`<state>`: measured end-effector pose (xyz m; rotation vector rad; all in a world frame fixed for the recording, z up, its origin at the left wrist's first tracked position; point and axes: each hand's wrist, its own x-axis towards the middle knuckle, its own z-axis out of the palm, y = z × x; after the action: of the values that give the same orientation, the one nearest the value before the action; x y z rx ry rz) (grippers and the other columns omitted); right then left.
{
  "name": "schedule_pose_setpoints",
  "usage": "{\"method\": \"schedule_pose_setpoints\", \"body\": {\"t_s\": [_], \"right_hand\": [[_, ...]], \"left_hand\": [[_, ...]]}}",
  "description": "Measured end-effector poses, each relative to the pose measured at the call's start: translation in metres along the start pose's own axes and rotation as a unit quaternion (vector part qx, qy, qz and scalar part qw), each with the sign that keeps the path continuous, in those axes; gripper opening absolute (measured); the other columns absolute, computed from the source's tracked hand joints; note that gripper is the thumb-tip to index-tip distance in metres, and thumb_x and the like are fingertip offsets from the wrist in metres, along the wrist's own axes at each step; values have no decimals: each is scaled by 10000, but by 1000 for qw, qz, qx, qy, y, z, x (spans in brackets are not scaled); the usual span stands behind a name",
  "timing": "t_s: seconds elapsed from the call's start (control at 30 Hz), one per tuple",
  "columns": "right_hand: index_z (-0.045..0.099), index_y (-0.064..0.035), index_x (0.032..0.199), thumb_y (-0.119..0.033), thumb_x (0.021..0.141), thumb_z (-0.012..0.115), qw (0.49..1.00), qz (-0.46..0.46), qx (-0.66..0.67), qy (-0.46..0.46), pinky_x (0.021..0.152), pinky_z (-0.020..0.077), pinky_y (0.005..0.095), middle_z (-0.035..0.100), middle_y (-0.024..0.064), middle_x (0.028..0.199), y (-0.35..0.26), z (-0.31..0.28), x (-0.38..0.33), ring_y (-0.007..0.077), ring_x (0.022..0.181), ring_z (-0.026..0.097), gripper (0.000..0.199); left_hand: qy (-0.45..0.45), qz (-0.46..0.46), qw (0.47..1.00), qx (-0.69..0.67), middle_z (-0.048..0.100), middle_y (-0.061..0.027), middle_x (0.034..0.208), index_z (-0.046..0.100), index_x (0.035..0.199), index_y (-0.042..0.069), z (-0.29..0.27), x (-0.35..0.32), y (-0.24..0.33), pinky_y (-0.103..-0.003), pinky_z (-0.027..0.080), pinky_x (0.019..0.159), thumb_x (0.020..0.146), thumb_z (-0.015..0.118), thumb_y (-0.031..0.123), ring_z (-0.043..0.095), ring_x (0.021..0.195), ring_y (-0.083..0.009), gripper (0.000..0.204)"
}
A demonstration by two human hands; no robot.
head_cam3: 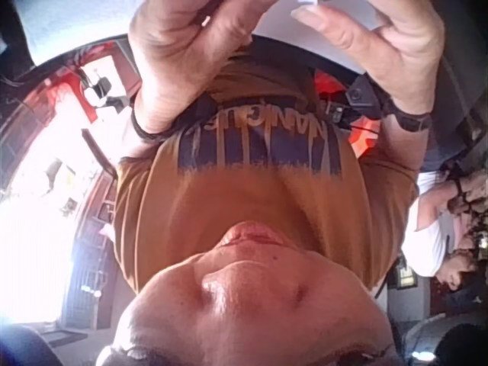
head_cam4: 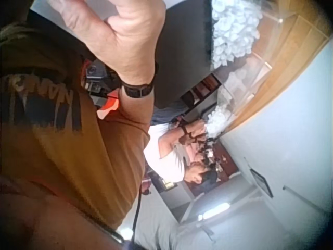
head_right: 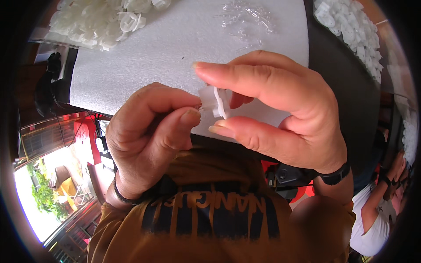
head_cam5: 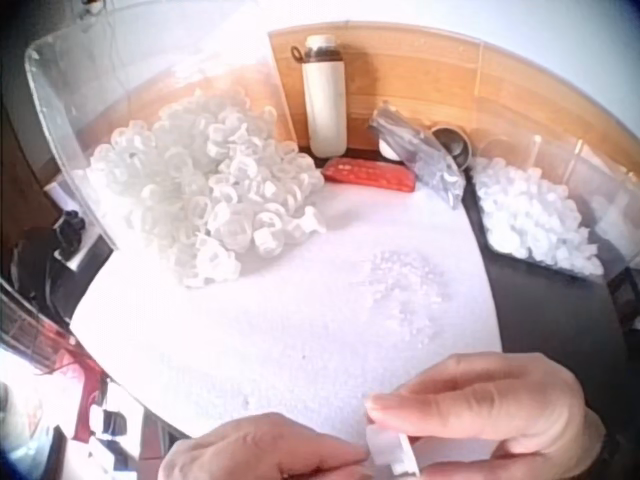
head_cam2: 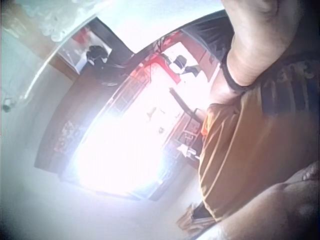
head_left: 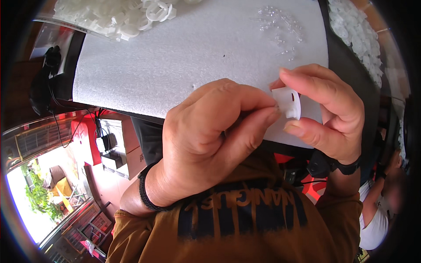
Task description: Assembling small plastic components by inserting LED wires into white plastic housings.
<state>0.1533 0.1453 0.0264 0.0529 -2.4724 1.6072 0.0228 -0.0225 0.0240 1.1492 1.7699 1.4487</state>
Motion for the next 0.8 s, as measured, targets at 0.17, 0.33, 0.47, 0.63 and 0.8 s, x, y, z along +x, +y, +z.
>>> {"method": "schedule_pose_setpoints", "body": {"t_s": [0.17, 0.33, 0.47, 0.63, 0.8], "right_hand": [[470, 44, 1240, -22, 755, 653, 999, 22, 33, 17, 891, 408, 307, 505, 166, 1152, 2, 1, -1, 230, 1051, 532, 522], [486, 42, 1227, -42, 754, 665, 1000, 4, 14, 12, 860, 419, 296, 534, 162, 1105, 4, 2, 2, 224, 1012, 549, 513], [525, 46, 1188, -114, 743, 697, 999, -32, -16, 2, 777, 441, 284, 581, 154, 994, 8, 2, 4, 215, 912, 581, 503], [533, 45, 1181, -184, 726, 723, 999, -30, -9, -25, 704, 456, 272, 596, 153, 938, 8, 3, 6, 206, 833, 599, 544], [533, 40, 1183, -215, 734, 722, 998, -61, -10, -10, 658, 458, 264, 600, 139, 902, 13, 5, 6, 199, 777, 603, 550]], "left_hand": [[10, -23, 999, -40, 575, -23, 792, 571, 966, -22, -1, -3, -5, -151, 395, 561, 847, 594, 33, 500, 619, -25, 134], [-3, 26, 999, 29, 573, -28, 772, 571, 929, -14, -3, -1, -8, -182, 393, 554, 830, 607, 21, 501, 610, -49, 111], [16, 166, 975, 150, 556, -61, 678, 576, 866, -8, -2, 1, -12, -239, 381, 503, 773, 640, -17, 508, 553, -124, 113], [25, 169, 965, 199, 546, -81, 629, 580, 842, -6, 0, -3, -8, -271, 385, 469, 734, 660, -37, 513, 517, -177, 138], [10, 207, 948, 242, 552, -91, 633, 583, 840, 3, -3, -3, -9, -276, 397, 450, 710, 661, -68, 526, 514, -192, 168]]}}
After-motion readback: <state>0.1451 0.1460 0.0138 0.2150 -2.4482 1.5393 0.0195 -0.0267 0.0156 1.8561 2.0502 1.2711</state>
